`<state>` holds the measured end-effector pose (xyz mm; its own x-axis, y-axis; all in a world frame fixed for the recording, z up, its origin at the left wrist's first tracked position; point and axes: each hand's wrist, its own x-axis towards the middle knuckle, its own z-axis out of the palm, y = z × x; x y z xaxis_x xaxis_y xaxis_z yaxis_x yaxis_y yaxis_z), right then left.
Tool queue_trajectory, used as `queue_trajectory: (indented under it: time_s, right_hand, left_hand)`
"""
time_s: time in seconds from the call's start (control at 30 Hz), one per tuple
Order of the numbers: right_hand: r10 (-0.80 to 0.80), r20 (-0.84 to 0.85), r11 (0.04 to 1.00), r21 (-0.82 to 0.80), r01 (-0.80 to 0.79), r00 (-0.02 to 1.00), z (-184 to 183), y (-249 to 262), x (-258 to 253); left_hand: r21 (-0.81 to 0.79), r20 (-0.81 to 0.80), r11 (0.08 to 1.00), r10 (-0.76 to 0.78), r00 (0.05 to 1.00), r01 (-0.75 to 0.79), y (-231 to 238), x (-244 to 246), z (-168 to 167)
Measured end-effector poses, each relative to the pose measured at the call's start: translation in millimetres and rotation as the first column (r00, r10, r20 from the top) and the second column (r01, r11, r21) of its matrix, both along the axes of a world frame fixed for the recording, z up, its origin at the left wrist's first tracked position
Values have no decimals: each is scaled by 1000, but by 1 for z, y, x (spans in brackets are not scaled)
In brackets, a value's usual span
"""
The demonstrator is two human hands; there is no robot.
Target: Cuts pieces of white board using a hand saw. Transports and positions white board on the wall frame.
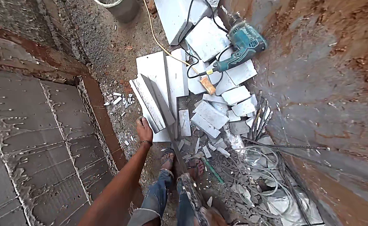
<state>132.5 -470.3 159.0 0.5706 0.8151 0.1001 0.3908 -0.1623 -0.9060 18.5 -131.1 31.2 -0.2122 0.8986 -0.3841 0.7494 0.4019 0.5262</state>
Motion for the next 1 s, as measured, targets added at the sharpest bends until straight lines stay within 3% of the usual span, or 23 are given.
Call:
queue_trajectory:
  time_s: [0.17,0.37,0.5,0.63,0.7,0.77,0.87,1.0]
  right_hand:
    - [38,0,970,241,-37,999,-97,58,-40]
    - [62,19,962,266,-64,998,-151,67,-64]
    - [113,48,963,239,-122,992,-163,45,-65]
    - [138,34,958,248,-142,990,-172,67,-67]
    - [125,18,961,248,-126,992,-170,80,-64]
    - [80,-35,981,181,-73,996,-166,84,-53]
    - [-45,-217,997,58,59,975,-163,86,-14]
    - [43,-95,991,133,-30,995,-146,86,-22]
  left_hand:
    - [-21,113,996,89,990,-88,17,0,-41]
    - [52,259,996,61,964,-77,9,-5,-61]
    - [86,341,992,59,938,-93,7,-5,-64]
    - [-28,451,999,53,891,-45,-6,-17,-50]
    - [-3,467,1000,20,884,-21,-9,-19,-54]
    - [156,419,988,-58,906,-9,1,-16,-71]
    - [180,290,984,-68,955,16,12,-6,-71]
    - [147,315,989,-37,948,-10,14,-2,-67]
